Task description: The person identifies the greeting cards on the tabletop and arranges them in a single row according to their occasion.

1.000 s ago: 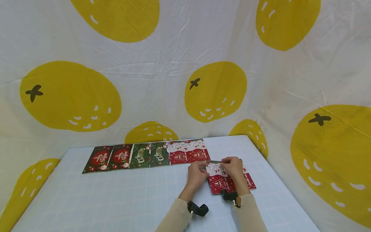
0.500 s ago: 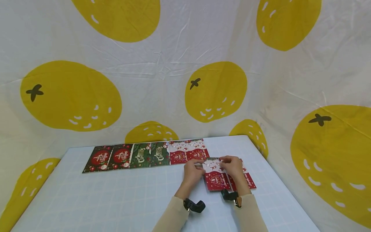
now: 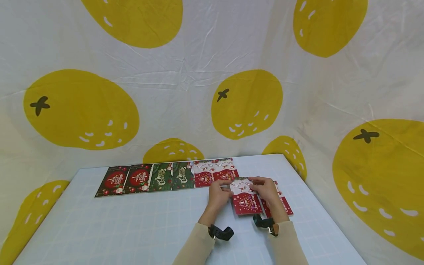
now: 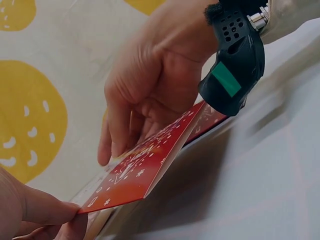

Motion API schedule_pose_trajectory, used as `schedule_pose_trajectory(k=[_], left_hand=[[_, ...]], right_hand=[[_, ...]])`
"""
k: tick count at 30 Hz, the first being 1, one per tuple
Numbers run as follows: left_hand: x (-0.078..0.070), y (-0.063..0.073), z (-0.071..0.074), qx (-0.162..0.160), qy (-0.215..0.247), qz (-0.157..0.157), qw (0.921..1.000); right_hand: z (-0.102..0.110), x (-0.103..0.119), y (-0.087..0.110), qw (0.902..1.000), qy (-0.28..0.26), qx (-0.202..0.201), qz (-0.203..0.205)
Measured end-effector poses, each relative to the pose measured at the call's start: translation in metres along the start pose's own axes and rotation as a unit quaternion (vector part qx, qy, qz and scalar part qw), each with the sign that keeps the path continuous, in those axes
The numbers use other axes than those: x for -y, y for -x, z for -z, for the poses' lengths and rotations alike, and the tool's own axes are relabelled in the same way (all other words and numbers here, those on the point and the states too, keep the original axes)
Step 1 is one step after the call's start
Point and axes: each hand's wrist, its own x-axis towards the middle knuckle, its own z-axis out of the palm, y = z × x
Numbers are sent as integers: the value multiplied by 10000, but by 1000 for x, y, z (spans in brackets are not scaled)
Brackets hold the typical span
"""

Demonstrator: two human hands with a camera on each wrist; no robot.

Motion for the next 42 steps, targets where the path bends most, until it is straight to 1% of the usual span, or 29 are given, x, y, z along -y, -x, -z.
schedule_pose_trajectory(k=[6, 11, 17, 24, 28, 31, 33, 38, 42], left_hand=[[-1, 0, 0, -43, -21, 39, 10000], [0, 0, 0, -42, -48, 22, 10000], [0, -1, 1, -19, 31, -51, 10000], [0, -1, 2, 98, 106, -57, 9999], [0, -1, 2, 261, 115, -64, 9996], [0, -1, 2, 478, 67, -118, 9988], [2, -1, 2, 640, 15, -91, 9979], [3, 0, 2, 1018, -270, -111, 9944], [3, 2, 3, 1188, -478, -134, 9917]], right_hand=[[1, 3, 2, 9998, -177, 96, 47], [1, 3, 3, 9990, -422, 162, -73], [3, 1, 2, 9970, -720, 224, -153], [3, 0, -1, 9950, -982, 124, -159], [3, -2, -3, 9935, -1126, -55, -169], [4, -4, -5, 9922, -1212, -212, -219], [5, -5, -6, 9912, -1268, -288, -233], [6, -7, -9, 9882, -1453, -420, -247], [8, -7, -9, 9864, -1535, -505, -299]])
